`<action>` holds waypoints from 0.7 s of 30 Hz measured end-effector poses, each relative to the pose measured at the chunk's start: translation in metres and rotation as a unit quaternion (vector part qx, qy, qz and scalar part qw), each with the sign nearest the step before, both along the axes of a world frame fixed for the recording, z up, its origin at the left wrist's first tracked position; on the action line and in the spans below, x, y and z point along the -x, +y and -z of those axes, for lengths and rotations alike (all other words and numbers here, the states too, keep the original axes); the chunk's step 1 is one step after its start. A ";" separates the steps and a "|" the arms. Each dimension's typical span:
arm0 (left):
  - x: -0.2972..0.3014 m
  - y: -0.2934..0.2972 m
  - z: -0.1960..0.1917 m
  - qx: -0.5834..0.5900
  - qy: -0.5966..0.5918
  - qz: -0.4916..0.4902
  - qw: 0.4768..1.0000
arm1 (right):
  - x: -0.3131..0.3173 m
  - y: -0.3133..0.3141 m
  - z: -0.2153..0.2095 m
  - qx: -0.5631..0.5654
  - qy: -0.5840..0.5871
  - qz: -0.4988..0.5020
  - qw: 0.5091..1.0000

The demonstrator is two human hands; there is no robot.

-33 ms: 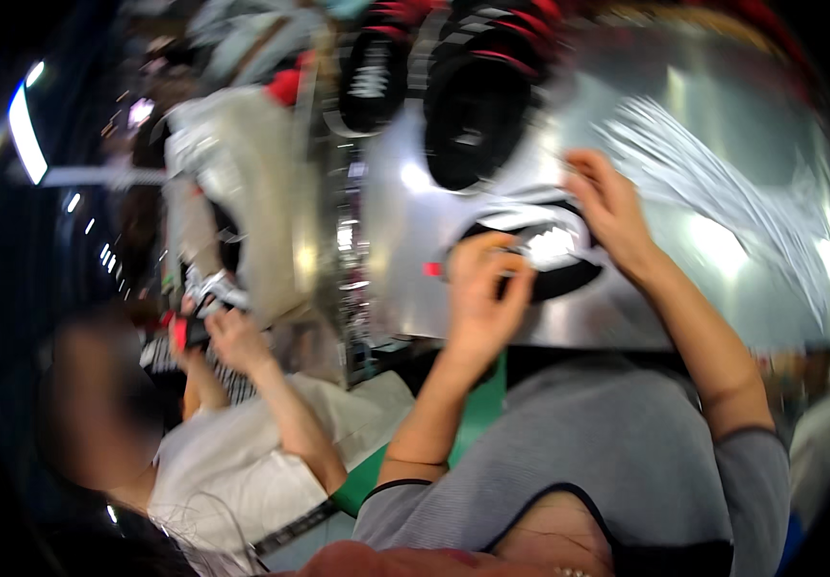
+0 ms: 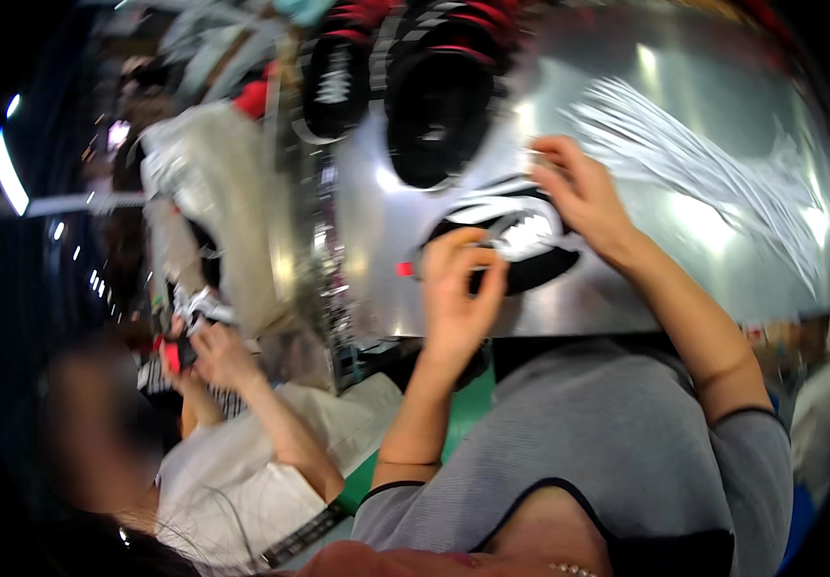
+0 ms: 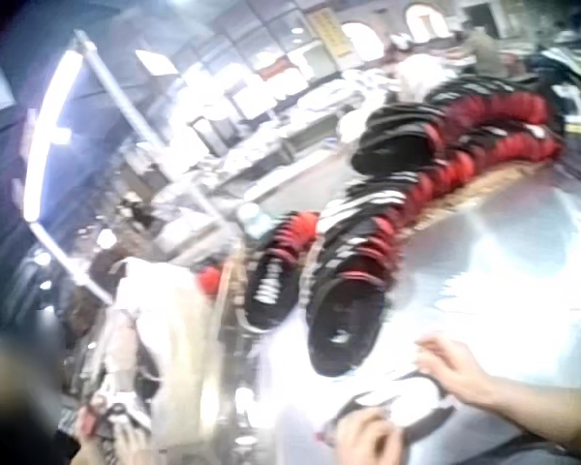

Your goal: The person threads laces through the eyelets of black and white shoes by hand and places each finished shoe onto a large stack.

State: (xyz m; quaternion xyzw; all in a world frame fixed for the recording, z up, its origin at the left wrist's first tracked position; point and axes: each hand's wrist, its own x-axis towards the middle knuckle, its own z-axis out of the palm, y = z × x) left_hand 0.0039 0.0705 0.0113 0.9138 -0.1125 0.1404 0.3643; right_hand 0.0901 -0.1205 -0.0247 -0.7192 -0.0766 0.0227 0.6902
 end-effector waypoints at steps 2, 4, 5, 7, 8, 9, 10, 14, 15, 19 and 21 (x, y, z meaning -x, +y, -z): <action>0.006 -0.008 -0.005 -0.011 0.013 0.011 1.000 | 0.018 -0.016 -0.013 0.045 0.015 -0.028 0.998; 0.009 -0.019 -0.014 -0.021 0.022 0.015 0.999 | 0.029 -0.028 -0.026 0.115 0.003 -0.069 0.991; 0.009 -0.021 -0.020 -0.019 0.034 0.016 0.999 | 0.037 -0.030 -0.036 0.159 -0.030 -0.079 0.984; 0.007 -0.025 -0.016 -0.026 0.042 0.022 0.999 | 0.045 -0.029 -0.011 0.200 -0.176 -0.055 0.962; 0.007 -0.025 -0.013 -0.035 0.036 0.023 0.998 | 0.048 -0.028 -0.010 0.202 -0.174 -0.063 0.962; 0.006 -0.024 -0.010 -0.044 0.030 0.023 0.998 | 0.050 -0.026 -0.011 0.205 -0.171 -0.072 0.961; 0.004 -0.023 -0.008 -0.053 0.018 0.015 0.998 | 0.047 -0.024 -0.009 0.196 -0.179 -0.056 0.962; 0.006 -0.016 -0.005 -0.044 0.045 0.014 0.998 | 0.035 -0.033 -0.014 0.197 -0.189 0.006 0.962; 0.007 -0.016 -0.004 -0.036 0.059 0.001 0.998 | 0.035 -0.036 -0.017 0.192 -0.196 0.013 0.961; 0.004 -0.019 -0.008 -0.061 0.068 -0.022 0.996 | 0.069 -0.032 -0.023 0.109 -0.072 -0.076 0.988; 0.001 -0.015 -0.008 -0.139 0.059 -0.004 0.989 | 0.076 -0.029 -0.021 0.101 -0.029 -0.112 0.988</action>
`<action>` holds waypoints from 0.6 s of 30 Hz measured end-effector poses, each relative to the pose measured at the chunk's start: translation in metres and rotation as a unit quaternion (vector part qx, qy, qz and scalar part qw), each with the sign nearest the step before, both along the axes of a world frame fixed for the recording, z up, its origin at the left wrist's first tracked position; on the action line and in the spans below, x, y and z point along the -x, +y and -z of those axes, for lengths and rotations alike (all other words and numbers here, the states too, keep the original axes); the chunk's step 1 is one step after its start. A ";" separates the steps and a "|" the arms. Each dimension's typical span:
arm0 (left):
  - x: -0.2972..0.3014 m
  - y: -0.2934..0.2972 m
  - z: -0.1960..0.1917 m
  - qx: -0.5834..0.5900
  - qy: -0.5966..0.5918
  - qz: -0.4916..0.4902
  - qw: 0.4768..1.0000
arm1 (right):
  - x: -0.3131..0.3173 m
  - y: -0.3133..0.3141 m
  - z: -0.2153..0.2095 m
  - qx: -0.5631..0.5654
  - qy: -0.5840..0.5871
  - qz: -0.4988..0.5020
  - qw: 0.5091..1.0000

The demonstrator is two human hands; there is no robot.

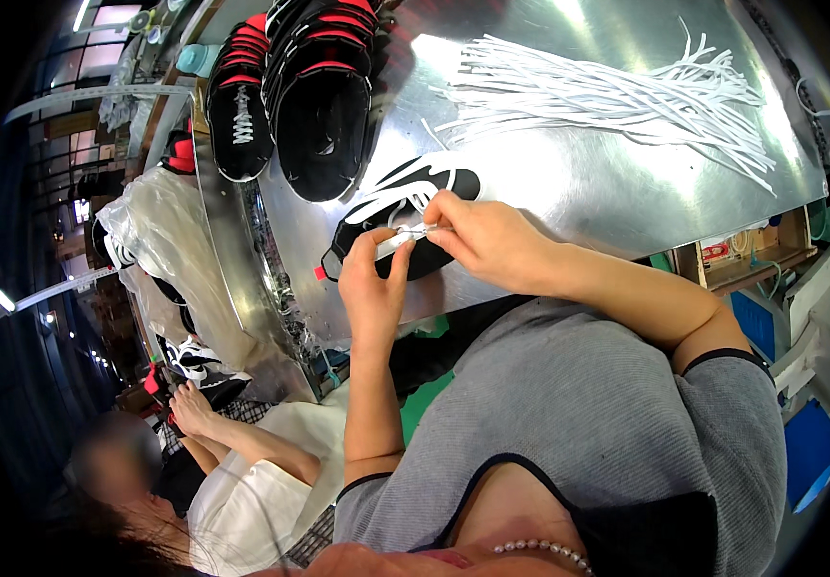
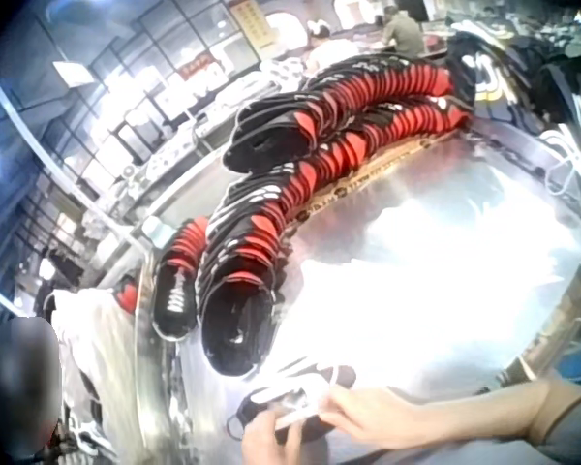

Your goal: The person threads laces through the eyelets of black and white shoes by hand and places each finished shoe onto a large stack.

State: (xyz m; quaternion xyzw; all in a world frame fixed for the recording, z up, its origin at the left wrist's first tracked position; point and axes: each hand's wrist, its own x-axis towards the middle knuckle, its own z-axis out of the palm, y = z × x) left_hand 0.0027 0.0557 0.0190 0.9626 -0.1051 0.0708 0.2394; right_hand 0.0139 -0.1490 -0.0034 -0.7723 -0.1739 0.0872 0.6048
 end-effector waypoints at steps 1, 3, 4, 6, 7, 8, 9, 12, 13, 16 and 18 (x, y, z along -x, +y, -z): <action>0.001 0.003 0.003 0.018 0.026 -0.018 0.999 | 0.001 0.002 0.005 0.001 0.018 -0.015 1.000; 0.000 0.000 0.001 0.036 0.063 -0.039 0.997 | 0.003 0.007 0.013 0.007 0.026 -0.016 1.000; -0.001 -0.001 0.001 0.044 0.082 -0.049 0.994 | 0.004 0.007 0.013 0.020 0.035 -0.018 0.999; -0.001 0.000 0.002 0.037 0.089 -0.062 0.993 | 0.003 0.005 0.008 0.050 0.053 -0.026 0.997; -0.001 0.000 0.003 0.034 0.092 -0.068 0.993 | 0.004 0.004 0.010 0.052 0.045 -0.020 0.997; -0.002 0.000 0.005 0.045 0.075 -0.054 0.995 | 0.004 0.004 0.012 0.054 0.035 -0.015 0.998; -0.003 0.001 0.008 0.055 0.059 -0.039 0.996 | 0.004 0.004 0.014 0.056 0.025 -0.009 0.998; -0.004 0.002 0.009 0.082 0.037 -0.006 0.996 | 0.004 0.005 0.017 0.075 0.035 -0.014 0.996; -0.004 0.001 0.009 0.090 0.036 0.003 0.995 | 0.002 0.006 0.019 0.075 0.035 -0.012 0.997; -0.003 0.003 0.011 0.121 0.034 0.041 0.991 | -0.001 0.013 0.023 0.067 0.053 -0.006 0.996; -0.002 0.002 0.011 0.119 0.041 0.055 0.991 | -0.004 0.020 0.021 0.060 0.087 0.003 0.994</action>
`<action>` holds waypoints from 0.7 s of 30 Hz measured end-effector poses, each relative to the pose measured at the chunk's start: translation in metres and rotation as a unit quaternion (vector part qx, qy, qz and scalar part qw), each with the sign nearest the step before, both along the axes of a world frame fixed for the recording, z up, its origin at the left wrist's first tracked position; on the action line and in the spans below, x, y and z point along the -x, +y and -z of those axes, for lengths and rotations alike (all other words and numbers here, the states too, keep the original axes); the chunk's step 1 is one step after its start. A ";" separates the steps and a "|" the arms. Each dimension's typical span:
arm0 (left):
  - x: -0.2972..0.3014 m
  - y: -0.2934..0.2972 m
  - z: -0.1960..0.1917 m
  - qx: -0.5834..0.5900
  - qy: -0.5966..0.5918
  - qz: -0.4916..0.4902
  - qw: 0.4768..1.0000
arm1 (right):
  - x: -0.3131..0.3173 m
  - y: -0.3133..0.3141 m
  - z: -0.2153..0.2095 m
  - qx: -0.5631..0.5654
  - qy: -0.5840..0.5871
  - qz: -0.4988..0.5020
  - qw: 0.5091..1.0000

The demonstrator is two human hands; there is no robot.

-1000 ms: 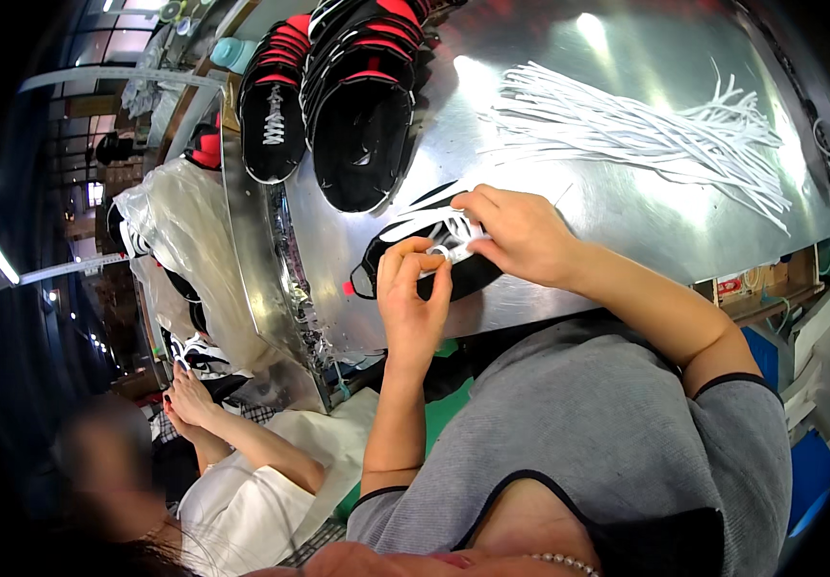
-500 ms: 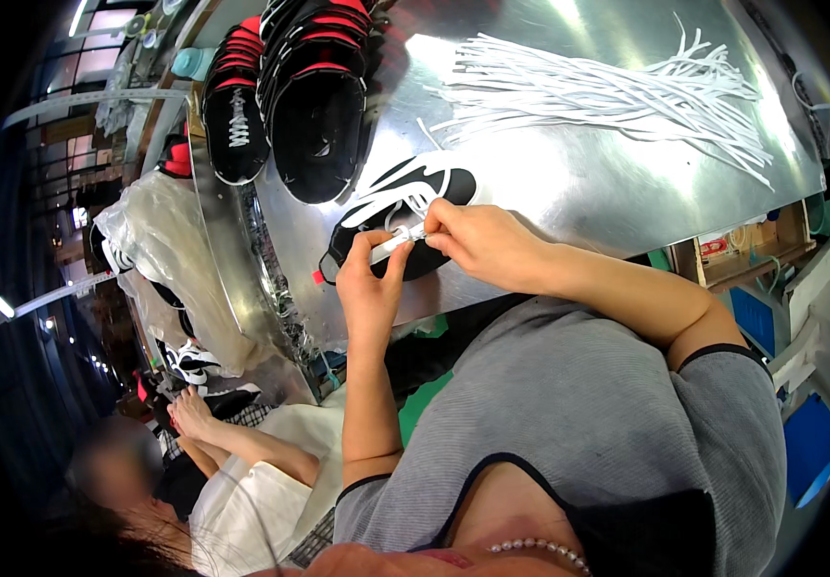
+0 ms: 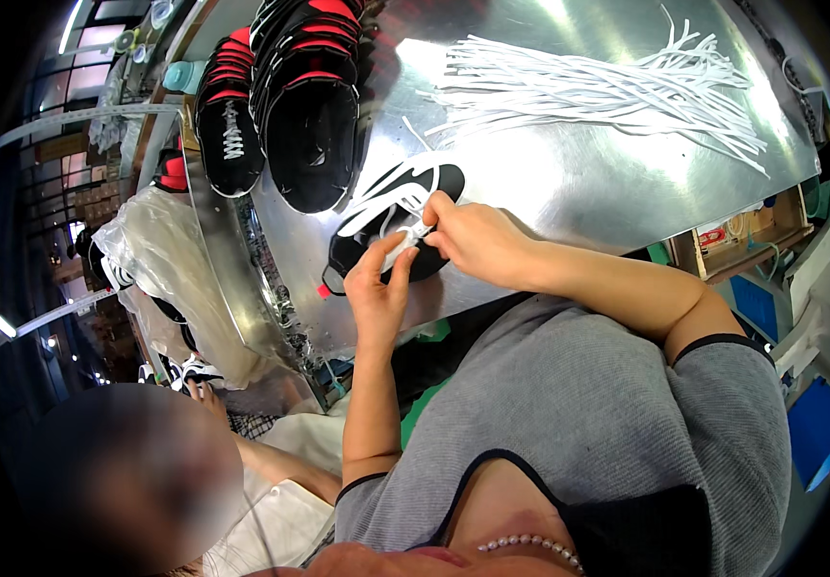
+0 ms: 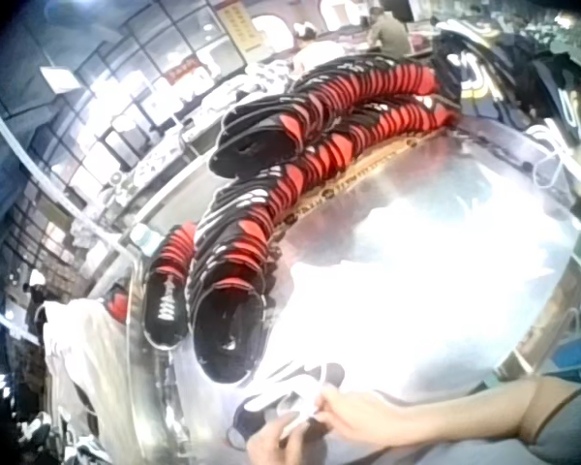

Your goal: The person threads laces through the eyelets of black and white shoes by hand and places each finished shoe onto a large stack.

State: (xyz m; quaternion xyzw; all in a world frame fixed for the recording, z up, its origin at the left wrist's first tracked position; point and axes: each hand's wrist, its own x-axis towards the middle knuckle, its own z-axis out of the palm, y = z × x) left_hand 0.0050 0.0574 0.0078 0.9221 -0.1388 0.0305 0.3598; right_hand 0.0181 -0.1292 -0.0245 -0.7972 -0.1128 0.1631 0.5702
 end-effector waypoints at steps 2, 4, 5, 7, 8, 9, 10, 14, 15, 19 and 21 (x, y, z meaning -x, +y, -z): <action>0.006 -0.007 0.001 0.020 -0.001 0.019 1.000 | -0.001 0.003 -0.003 0.002 0.004 -0.005 1.000; 0.011 -0.011 0.005 0.018 0.019 -0.021 0.999 | -0.002 0.004 -0.006 0.016 0.000 -0.011 1.000; 0.010 -0.016 0.006 0.023 0.007 -0.043 0.999 | -0.003 0.002 -0.006 0.032 -0.005 -0.017 0.999; 0.008 -0.018 0.005 0.017 -0.003 -0.061 0.998 | -0.003 -0.002 -0.008 0.050 -0.016 -0.028 0.998; 0.006 -0.017 0.005 0.010 -0.004 -0.057 0.998 | -0.003 -0.006 -0.012 0.053 -0.024 -0.034 0.998; 0.005 -0.017 0.005 0.002 -0.004 -0.053 0.999 | -0.002 -0.011 -0.014 0.057 -0.031 -0.040 0.997; 0.003 -0.016 0.005 0.003 -0.004 -0.059 0.998 | 0.000 -0.016 -0.014 0.056 -0.038 -0.037 0.997; 0.004 -0.017 0.005 0.022 -0.003 -0.074 0.997 | 0.006 -0.032 -0.023 0.036 -0.021 -0.028 0.999; 0.003 -0.017 0.005 0.029 -0.006 -0.074 0.997 | 0.006 -0.033 -0.026 0.027 -0.007 -0.025 0.999; 0.005 -0.017 0.004 0.031 0.001 -0.076 0.997 | 0.005 -0.025 -0.014 0.012 -0.018 -0.028 0.999; 0.004 -0.018 0.005 0.026 0.001 -0.071 0.997 | 0.004 -0.025 -0.007 -0.007 -0.025 -0.024 0.999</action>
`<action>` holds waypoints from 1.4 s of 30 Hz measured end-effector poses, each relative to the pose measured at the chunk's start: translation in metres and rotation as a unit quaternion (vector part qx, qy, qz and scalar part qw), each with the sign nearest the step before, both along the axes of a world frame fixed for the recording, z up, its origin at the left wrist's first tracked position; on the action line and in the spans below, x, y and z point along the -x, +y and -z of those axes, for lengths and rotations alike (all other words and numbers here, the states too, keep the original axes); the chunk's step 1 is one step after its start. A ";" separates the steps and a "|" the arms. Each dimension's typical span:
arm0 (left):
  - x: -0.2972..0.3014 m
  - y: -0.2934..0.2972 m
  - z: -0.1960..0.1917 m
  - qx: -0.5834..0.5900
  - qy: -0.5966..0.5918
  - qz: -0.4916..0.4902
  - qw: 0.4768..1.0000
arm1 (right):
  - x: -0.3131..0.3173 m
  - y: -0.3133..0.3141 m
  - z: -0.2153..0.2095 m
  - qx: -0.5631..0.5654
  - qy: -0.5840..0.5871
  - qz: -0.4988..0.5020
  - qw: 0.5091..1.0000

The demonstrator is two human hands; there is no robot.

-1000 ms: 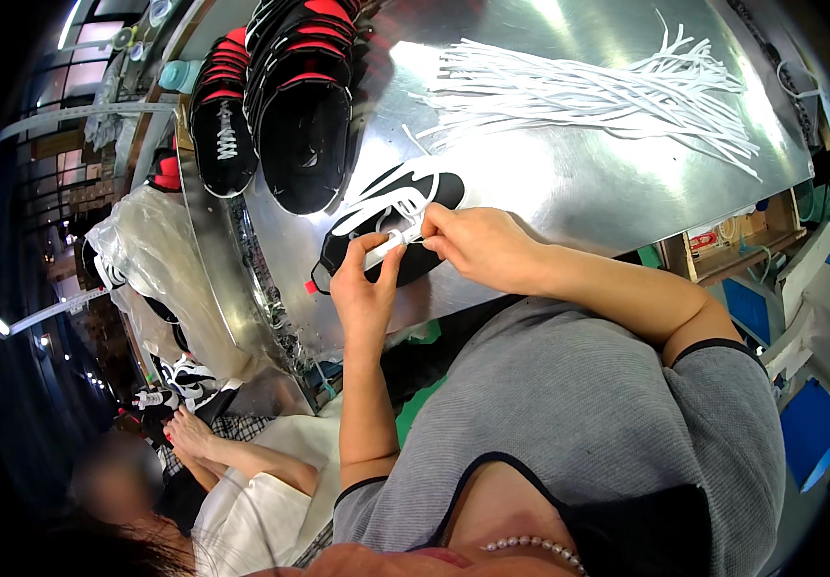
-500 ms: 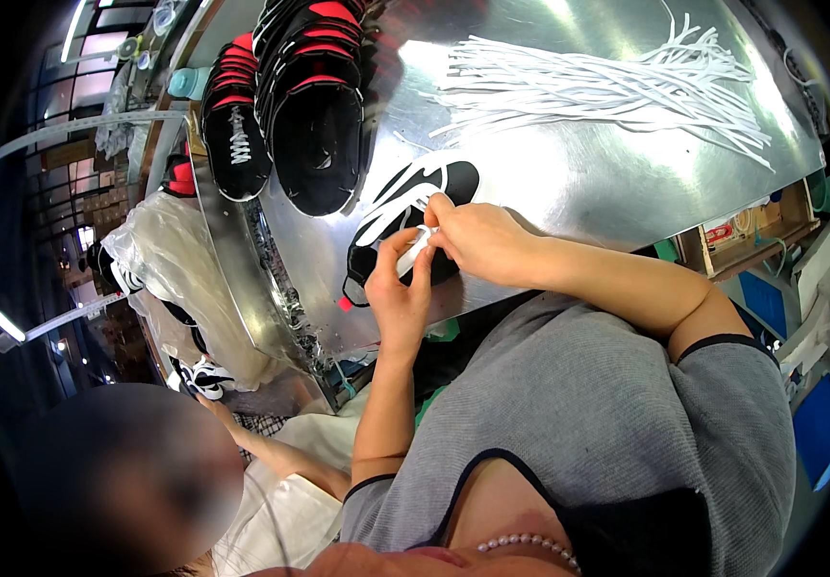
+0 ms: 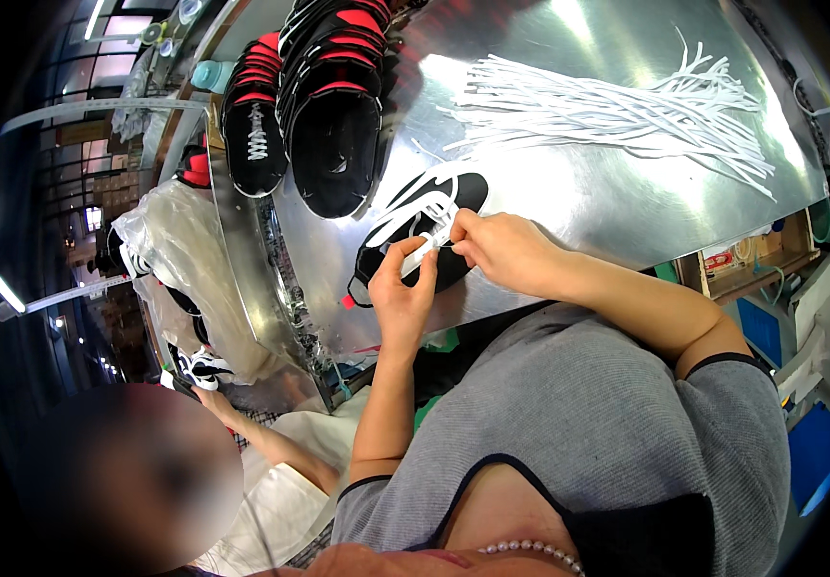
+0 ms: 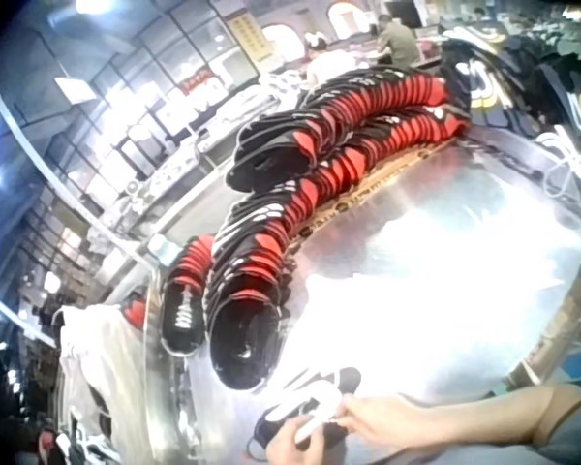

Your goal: The person threads laces through the eyelets of black and white shoes by hand and places each finished shoe onto a large stack.

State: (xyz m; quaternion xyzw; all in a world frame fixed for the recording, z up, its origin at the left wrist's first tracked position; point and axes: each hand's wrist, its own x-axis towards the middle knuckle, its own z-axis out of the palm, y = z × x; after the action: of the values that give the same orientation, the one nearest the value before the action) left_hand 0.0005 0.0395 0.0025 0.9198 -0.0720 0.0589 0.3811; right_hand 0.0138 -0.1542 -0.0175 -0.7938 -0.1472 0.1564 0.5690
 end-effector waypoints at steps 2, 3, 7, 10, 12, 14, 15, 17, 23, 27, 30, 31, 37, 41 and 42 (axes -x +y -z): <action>-0.001 -0.002 0.001 0.003 -0.001 0.007 1.000 | -0.002 -0.002 0.002 -0.005 0.005 -0.002 1.000; -0.003 -0.003 0.002 0.008 -0.002 0.011 1.000 | -0.004 -0.003 0.003 -0.006 0.007 -0.004 1.000; -0.005 -0.006 -0.001 0.008 -0.006 0.011 1.000 | -0.008 -0.004 0.009 0.006 0.014 0.001 1.000; 0.010 0.010 0.012 -0.009 -0.023 -0.026 0.999 | -0.010 0.016 0.013 0.023 -0.006 -0.020 1.000; 0.008 0.007 0.015 -0.015 -0.039 0.001 0.999 | -0.009 0.018 0.022 -0.020 0.023 0.012 0.999; -0.006 -0.009 0.016 -0.047 -0.081 0.043 0.995 | -0.017 0.009 0.038 -0.019 -0.022 0.043 0.999; 0.003 -0.008 0.009 0.001 -0.067 0.036 0.997 | -0.019 0.021 0.041 -0.049 -0.051 0.022 0.997; 0.003 -0.005 0.005 -0.020 -0.087 0.047 0.995 | -0.023 0.029 0.053 -0.074 -0.048 0.036 0.995; 0.013 0.000 0.007 0.012 -0.071 0.019 0.997 | -0.011 -0.004 0.012 0.084 -0.146 -0.014 0.986; 0.008 0.002 0.011 -0.030 -0.108 0.064 0.992 | -0.019 -0.032 -0.032 0.043 -0.100 -0.012 0.994; 0.009 -0.009 0.016 -0.026 -0.177 0.115 0.977 | -0.034 0.010 -0.041 -0.022 -0.158 -0.085 0.984; 0.010 -0.008 0.016 -0.035 -0.194 0.132 0.972 | -0.036 0.016 -0.043 0.010 -0.148 -0.093 0.984; 0.020 0.017 0.011 -0.056 -0.230 0.124 0.964 | -0.035 0.021 -0.033 0.200 -0.224 -0.140 0.944; 0.021 0.018 0.007 -0.059 -0.234 0.126 0.962 | -0.031 0.024 -0.042 0.172 -0.200 -0.129 0.956; 0.019 0.021 0.002 -0.067 -0.235 0.130 0.961 | -0.031 0.026 -0.045 0.162 -0.190 -0.123 0.961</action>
State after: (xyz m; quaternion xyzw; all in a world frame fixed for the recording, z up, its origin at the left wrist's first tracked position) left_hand -0.0185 0.0606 0.0001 0.8860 -0.2826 0.2187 0.2955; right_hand 0.0446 -0.1284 0.0270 -0.8661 -0.3215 0.0932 0.3713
